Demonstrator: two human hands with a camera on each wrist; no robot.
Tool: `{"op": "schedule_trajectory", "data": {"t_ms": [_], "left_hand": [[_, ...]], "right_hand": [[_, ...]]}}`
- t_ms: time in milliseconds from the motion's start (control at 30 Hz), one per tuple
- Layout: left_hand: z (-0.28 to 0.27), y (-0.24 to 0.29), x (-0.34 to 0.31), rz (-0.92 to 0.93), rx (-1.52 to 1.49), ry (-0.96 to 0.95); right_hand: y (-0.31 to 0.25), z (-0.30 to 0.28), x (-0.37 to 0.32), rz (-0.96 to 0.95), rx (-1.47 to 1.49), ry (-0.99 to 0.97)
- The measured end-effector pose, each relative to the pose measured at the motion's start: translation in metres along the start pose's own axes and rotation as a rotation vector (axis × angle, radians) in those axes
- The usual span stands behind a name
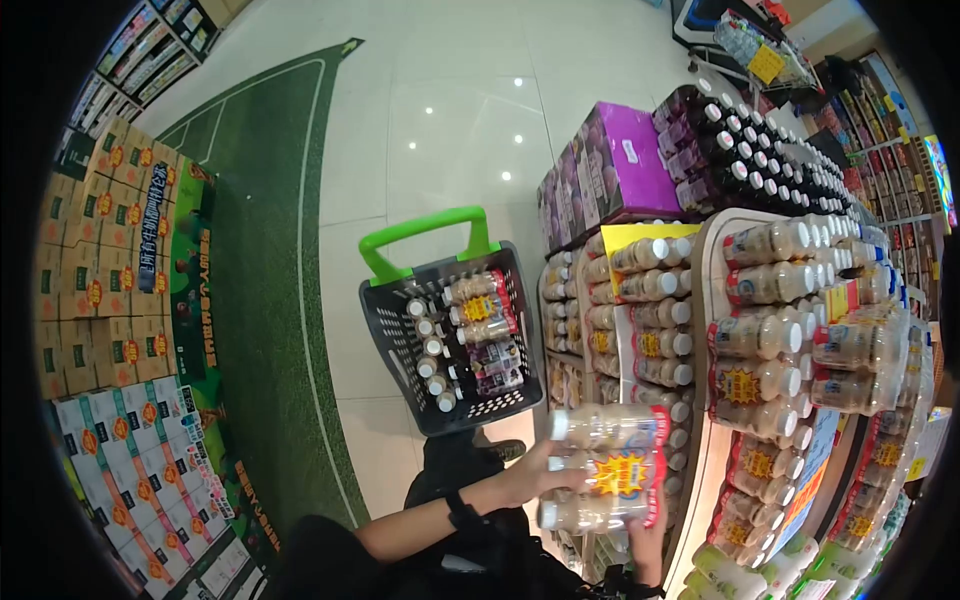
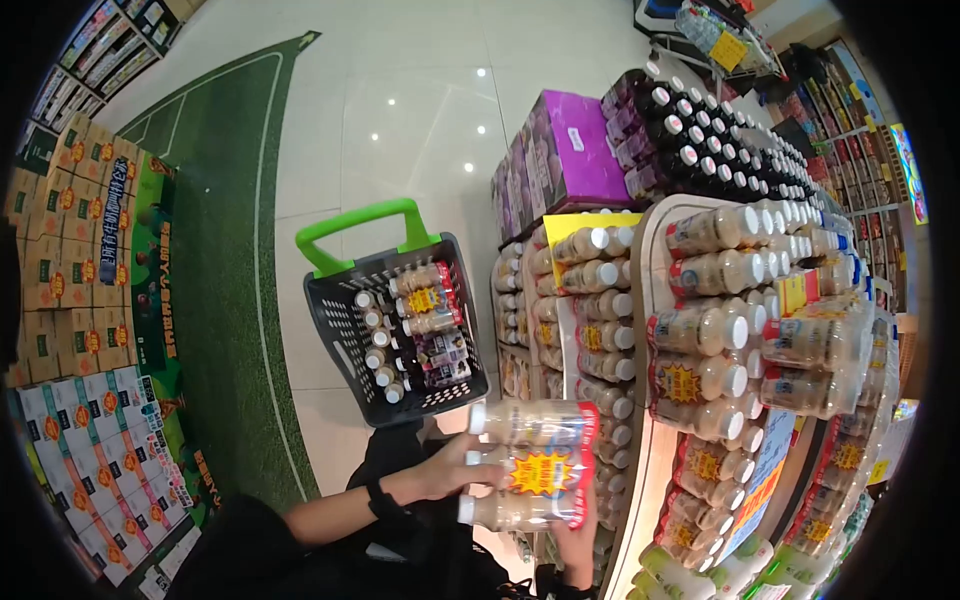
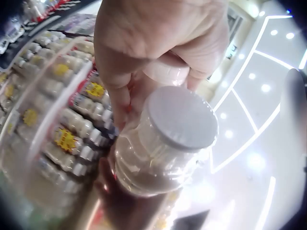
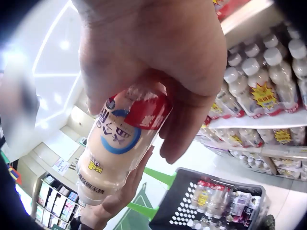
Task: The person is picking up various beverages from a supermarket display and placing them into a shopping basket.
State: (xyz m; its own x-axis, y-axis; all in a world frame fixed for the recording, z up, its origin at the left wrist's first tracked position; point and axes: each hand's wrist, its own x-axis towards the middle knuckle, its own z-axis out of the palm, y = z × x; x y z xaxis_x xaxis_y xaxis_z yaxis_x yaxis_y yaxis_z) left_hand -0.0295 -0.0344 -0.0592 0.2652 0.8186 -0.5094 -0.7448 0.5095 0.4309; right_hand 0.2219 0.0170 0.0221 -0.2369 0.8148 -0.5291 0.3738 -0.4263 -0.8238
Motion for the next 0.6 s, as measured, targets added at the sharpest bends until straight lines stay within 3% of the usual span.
{"op": "schedule_trajectory", "data": {"t_ms": [67,100,167,267,367,400,600], "left_hand": [[-0.027,0.005,-0.001,-0.097,0.044,0.010],[-0.067,-0.040,0.018,-0.058,0.097,-0.006],[-0.093,-0.036,0.020,-0.018,0.081,0.043],[-0.143,-0.043,0.032,-0.069,0.132,0.147],[-0.200,-0.070,0.047,-0.018,0.275,0.333],[-0.220,-0.074,0.052,0.036,0.315,0.389],[-0.330,-0.102,0.082,-0.038,0.461,0.716]], "right_hand": [[0.040,0.002,0.019,0.032,-0.154,-0.122],[0.053,0.012,0.025,0.061,-0.092,-0.155],[0.099,0.026,0.038,0.112,-0.053,-0.205],[0.168,0.031,0.042,0.238,-0.373,-0.277],[0.180,0.043,0.050,0.245,-0.474,-0.373],[0.196,0.044,0.047,0.274,-0.439,-0.386],[0.250,0.021,0.052,0.214,-0.593,-0.273]]}}
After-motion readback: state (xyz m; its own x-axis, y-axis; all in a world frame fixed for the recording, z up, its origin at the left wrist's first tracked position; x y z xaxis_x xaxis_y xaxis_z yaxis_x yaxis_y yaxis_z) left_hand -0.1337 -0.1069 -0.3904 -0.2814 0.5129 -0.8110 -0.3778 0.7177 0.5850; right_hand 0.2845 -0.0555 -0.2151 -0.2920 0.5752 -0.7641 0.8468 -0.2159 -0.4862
